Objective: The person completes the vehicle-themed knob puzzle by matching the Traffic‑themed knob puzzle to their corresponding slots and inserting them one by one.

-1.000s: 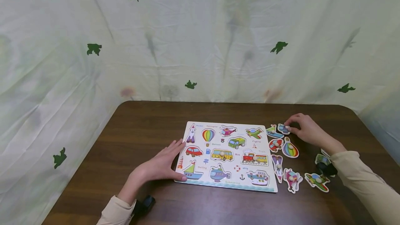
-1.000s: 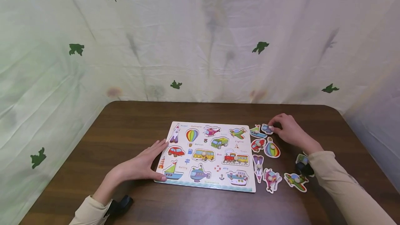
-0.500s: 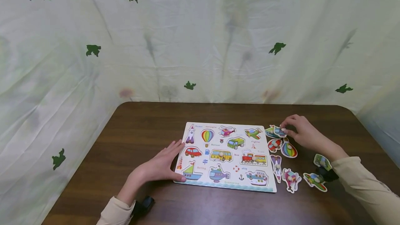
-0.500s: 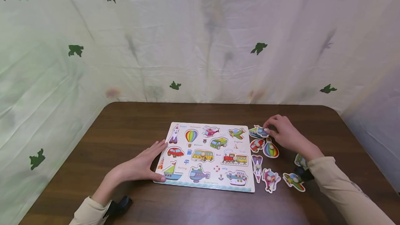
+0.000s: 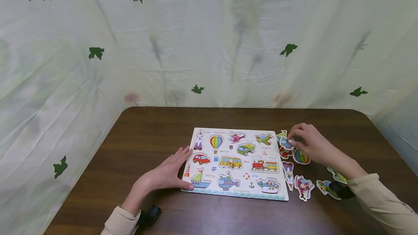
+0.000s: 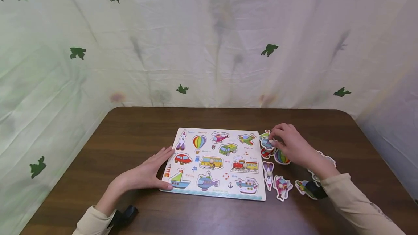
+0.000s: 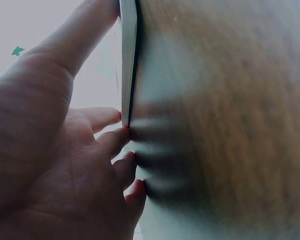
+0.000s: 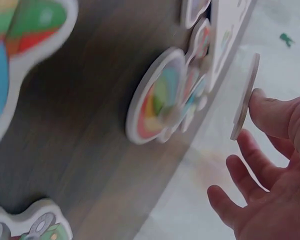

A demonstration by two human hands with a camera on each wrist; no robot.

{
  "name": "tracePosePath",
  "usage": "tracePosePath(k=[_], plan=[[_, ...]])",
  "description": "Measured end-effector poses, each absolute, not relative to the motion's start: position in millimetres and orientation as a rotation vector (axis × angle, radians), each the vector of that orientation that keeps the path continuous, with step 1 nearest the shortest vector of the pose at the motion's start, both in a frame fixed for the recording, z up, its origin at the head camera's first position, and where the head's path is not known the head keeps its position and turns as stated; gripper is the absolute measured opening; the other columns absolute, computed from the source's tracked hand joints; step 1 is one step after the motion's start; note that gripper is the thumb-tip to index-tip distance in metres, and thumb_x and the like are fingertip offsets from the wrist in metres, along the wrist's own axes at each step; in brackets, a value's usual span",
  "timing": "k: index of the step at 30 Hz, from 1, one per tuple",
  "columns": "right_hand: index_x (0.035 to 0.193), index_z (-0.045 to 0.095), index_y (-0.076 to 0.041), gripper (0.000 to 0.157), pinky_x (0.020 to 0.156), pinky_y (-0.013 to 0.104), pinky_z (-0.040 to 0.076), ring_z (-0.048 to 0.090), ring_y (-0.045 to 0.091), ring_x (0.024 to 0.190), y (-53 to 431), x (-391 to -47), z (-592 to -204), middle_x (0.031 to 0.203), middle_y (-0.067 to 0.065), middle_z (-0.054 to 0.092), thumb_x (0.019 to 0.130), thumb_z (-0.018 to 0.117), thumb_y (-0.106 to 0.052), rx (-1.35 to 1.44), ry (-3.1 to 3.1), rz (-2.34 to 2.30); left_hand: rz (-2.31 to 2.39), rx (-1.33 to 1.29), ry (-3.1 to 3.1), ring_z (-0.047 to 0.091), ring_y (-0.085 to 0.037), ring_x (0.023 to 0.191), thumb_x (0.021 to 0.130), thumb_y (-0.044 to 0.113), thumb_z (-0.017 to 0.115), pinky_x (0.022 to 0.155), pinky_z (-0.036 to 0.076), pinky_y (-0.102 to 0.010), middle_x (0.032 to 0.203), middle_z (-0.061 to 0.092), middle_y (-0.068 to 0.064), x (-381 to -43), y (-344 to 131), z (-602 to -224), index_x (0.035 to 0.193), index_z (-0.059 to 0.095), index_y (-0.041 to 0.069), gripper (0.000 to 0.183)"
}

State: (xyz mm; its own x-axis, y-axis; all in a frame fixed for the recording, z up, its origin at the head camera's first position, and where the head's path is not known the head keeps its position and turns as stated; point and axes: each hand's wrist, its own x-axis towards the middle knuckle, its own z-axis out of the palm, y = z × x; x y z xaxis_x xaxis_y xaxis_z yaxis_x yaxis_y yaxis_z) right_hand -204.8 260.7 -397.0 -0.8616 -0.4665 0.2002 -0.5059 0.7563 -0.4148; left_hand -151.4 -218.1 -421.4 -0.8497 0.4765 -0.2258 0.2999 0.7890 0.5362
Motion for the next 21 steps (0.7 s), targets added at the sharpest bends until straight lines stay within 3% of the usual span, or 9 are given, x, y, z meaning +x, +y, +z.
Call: tracePosePath(k=[21], plan=[[0.09,0.064,-0.021,0.026,0.09,0.055,0.043,0.047,0.041,0.119,213,-164,-389,0.117,0.011,0.056,0.082,0.077,0.001,0.983,-2.65,0.723,0.715,0.594,2.631,0.006,-0.032,0.149,0.071,0.057,0.081,0.116,0.014,-0.057,0.163,0.016,-0.01,-151,-218,-420,0.156,0.024,0.007,0.114]])
